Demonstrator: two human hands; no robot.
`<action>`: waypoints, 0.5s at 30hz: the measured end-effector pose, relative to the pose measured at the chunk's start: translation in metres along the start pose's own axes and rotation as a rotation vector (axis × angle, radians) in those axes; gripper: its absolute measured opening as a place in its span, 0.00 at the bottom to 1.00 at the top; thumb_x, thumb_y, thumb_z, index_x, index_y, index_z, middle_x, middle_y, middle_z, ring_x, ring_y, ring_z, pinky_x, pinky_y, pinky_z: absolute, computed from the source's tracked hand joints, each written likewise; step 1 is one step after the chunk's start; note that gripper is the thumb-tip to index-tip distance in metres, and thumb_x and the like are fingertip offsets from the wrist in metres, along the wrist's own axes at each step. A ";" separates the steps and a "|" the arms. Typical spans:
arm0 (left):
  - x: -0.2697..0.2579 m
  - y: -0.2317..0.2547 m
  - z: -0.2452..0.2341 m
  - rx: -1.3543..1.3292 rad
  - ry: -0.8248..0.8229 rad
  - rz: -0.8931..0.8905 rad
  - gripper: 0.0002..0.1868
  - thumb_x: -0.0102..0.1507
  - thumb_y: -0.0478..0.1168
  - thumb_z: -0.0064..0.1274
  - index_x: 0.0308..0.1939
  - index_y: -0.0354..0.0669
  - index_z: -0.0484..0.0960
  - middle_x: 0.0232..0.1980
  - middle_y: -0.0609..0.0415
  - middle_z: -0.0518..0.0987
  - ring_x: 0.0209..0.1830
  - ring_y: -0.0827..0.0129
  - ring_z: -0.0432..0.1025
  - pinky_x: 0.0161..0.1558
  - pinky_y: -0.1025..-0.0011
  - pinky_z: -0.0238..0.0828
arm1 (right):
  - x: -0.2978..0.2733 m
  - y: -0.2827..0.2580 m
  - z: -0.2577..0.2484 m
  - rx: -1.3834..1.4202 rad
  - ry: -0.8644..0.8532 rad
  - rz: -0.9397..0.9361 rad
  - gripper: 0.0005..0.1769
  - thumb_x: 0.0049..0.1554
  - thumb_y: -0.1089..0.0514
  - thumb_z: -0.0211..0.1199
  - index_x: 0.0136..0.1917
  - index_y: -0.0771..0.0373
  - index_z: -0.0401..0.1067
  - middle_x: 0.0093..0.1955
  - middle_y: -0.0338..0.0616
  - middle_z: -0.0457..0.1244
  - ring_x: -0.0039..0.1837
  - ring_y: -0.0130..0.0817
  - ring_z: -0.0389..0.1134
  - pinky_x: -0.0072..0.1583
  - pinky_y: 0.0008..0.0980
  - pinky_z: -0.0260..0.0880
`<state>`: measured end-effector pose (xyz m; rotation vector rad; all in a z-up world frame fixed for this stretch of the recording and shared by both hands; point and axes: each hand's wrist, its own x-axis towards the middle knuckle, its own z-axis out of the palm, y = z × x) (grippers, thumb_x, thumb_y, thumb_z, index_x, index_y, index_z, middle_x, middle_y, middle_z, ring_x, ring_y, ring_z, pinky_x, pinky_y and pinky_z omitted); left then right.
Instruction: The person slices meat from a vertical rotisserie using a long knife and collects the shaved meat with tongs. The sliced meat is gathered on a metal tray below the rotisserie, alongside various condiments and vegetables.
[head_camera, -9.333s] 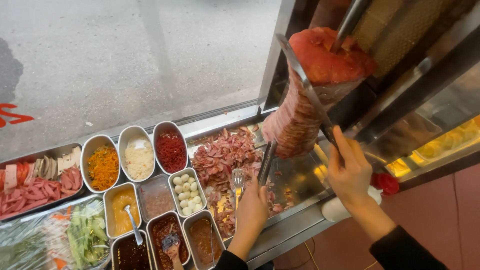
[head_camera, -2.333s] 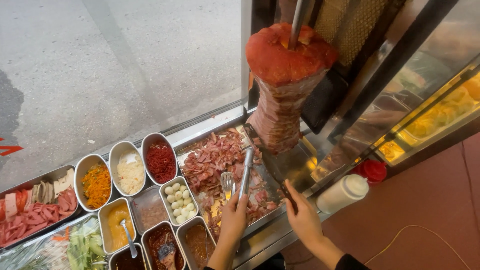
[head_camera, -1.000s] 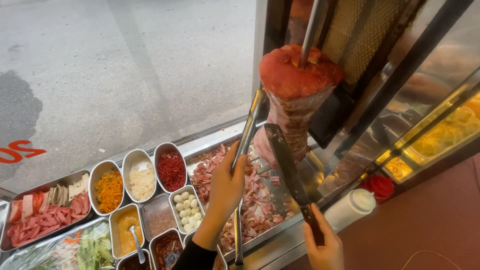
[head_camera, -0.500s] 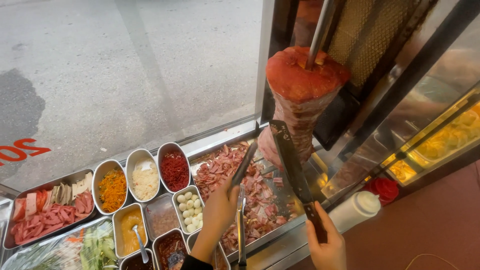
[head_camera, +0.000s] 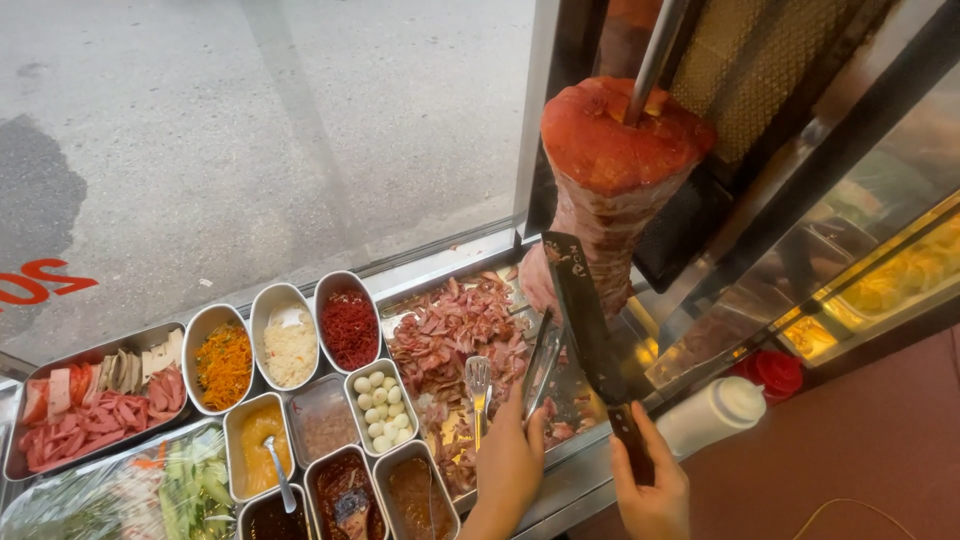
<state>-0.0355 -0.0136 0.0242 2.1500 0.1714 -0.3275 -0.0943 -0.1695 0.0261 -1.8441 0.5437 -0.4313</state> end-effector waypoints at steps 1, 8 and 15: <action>0.006 0.000 0.007 0.001 -0.002 0.002 0.30 0.73 0.54 0.39 0.80 0.57 0.60 0.60 0.52 0.81 0.52 0.51 0.79 0.46 0.52 0.74 | 0.000 0.008 0.000 0.000 0.003 0.001 0.32 0.55 0.62 0.67 0.73 0.57 0.73 0.68 0.47 0.71 0.67 0.31 0.72 0.69 0.30 0.71; 0.024 0.003 0.020 -0.017 0.031 -0.082 0.34 0.74 0.52 0.38 0.84 0.57 0.54 0.48 0.55 0.81 0.44 0.57 0.77 0.41 0.56 0.70 | 0.035 0.036 -0.017 -0.086 0.071 -0.376 0.30 0.55 0.63 0.70 0.71 0.65 0.73 0.64 0.53 0.71 0.63 0.37 0.75 0.66 0.32 0.76; 0.036 0.007 -0.006 0.083 -0.008 -0.084 0.34 0.75 0.52 0.35 0.85 0.57 0.48 0.42 0.50 0.78 0.31 0.57 0.74 0.30 0.58 0.67 | 0.098 -0.006 -0.038 -0.281 0.069 -0.925 0.26 0.63 0.66 0.64 0.74 0.71 0.69 0.58 0.51 0.71 0.53 0.38 0.72 0.56 0.33 0.75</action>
